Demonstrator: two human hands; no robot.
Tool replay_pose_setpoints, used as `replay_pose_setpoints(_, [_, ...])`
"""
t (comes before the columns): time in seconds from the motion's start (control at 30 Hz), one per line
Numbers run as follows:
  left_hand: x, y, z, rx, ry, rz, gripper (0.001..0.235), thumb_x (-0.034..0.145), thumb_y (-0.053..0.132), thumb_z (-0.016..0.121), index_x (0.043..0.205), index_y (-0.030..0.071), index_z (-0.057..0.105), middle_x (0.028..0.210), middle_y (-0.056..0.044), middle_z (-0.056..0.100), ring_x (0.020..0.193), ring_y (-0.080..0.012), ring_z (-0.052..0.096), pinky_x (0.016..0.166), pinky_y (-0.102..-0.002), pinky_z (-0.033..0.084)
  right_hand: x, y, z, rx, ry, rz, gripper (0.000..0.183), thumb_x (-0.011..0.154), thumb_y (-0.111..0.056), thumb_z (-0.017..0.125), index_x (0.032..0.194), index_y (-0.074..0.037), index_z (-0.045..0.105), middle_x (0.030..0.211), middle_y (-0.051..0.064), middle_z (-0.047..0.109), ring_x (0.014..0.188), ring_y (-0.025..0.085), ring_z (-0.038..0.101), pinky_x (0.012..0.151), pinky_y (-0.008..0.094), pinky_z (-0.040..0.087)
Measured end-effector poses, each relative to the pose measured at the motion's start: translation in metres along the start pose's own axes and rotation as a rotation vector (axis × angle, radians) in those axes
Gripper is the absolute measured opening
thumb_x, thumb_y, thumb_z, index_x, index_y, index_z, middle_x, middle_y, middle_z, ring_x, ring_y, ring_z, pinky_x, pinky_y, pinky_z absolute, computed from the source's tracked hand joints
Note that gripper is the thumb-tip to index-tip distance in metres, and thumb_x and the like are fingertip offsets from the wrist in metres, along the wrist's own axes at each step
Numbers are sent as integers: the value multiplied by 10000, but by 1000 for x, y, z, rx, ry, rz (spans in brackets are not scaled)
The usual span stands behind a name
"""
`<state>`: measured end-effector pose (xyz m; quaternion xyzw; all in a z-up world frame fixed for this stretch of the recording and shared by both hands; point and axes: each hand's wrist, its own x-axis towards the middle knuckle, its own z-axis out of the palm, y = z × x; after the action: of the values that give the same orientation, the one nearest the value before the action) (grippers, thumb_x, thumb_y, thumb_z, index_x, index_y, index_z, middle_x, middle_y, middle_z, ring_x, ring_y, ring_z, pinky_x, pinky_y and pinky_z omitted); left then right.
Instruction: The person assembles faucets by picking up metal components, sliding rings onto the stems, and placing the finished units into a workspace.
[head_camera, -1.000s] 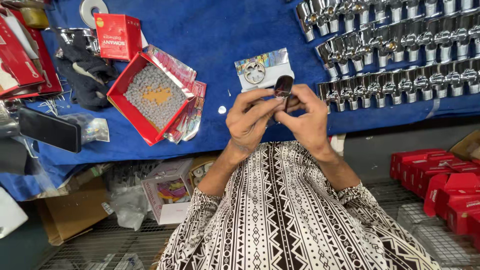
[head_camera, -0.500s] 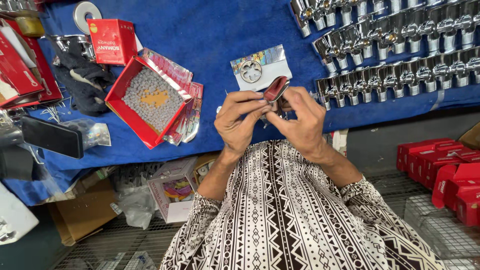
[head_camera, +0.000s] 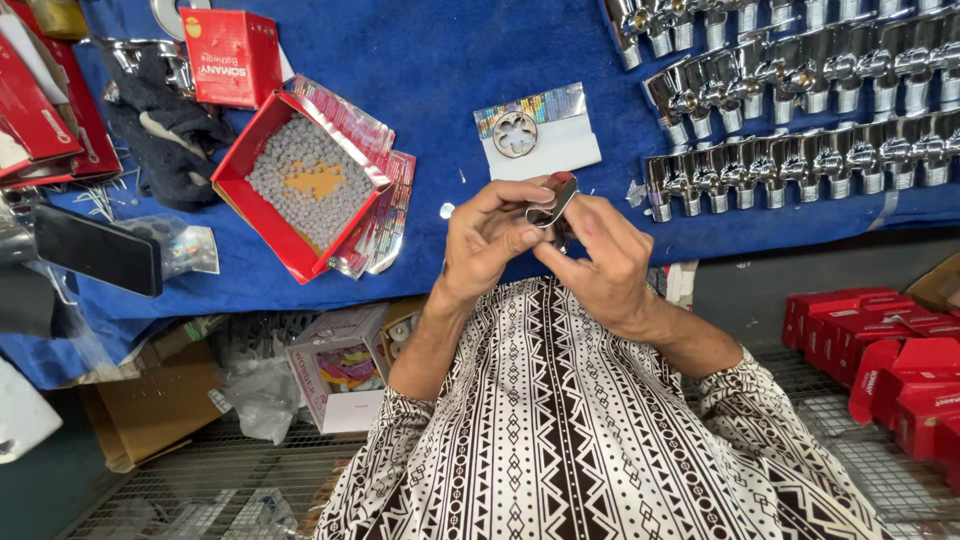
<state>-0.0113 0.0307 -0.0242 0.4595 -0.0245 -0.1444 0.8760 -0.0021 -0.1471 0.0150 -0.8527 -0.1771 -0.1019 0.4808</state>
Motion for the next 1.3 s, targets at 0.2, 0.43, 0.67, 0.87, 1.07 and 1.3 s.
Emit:
replay_pose_setpoints(0.2, [7,-17,-19,-89,19,-1,435,944,-24,799,1316,-73,577,1337,-237,621,1261,-278,634,1110,-432,549,-3,6,6,140,-55,77,490,812,-4,860,1257,25,656,1102,150,717,943,223,729,805,327,595])
replay_pose_setpoints(0.43, [3,-8,-24,39,45,2,643,875,56,839,1420,-24,508,1441,-160,585,1348,-245,588,1115,-411,546,-20,42,10,817,-121,393,553,746,114,794,1276,-17,702,1294,120,659,1154,172,655,992,288,558])
replay_pose_setpoints(0.67, [-21,-38,-37,8,-115,-241,419,990,115,734,1346,-66,609,1225,-152,704,1136,-222,683,1032,-373,568,-21,49,10,1000,-200,416,532,743,156,759,1253,33,667,1354,174,642,1166,248,685,955,351,606])
replay_pose_setpoints(0.87, [-16,-5,-9,413,89,-118,323,1020,153,694,1272,-48,674,1014,-114,733,835,-176,710,720,-325,596,-1,53,13,826,-159,506,497,883,91,636,1376,27,611,1332,162,652,1163,194,674,983,314,572])
replay_pose_setpoints(1.07, [29,30,2,1362,621,559,261,1003,186,709,1199,44,612,1013,-108,661,843,-287,703,644,-339,560,-3,33,15,471,30,267,351,952,137,662,1276,13,610,1143,95,665,949,138,656,908,254,578])
replay_pose_setpoints(1.3, [69,33,-2,1428,867,663,253,1007,198,711,1182,45,613,915,-88,602,728,-278,657,573,-374,516,7,-2,36,277,-87,85,383,849,111,787,1187,-10,653,1146,105,638,884,138,675,785,252,585])
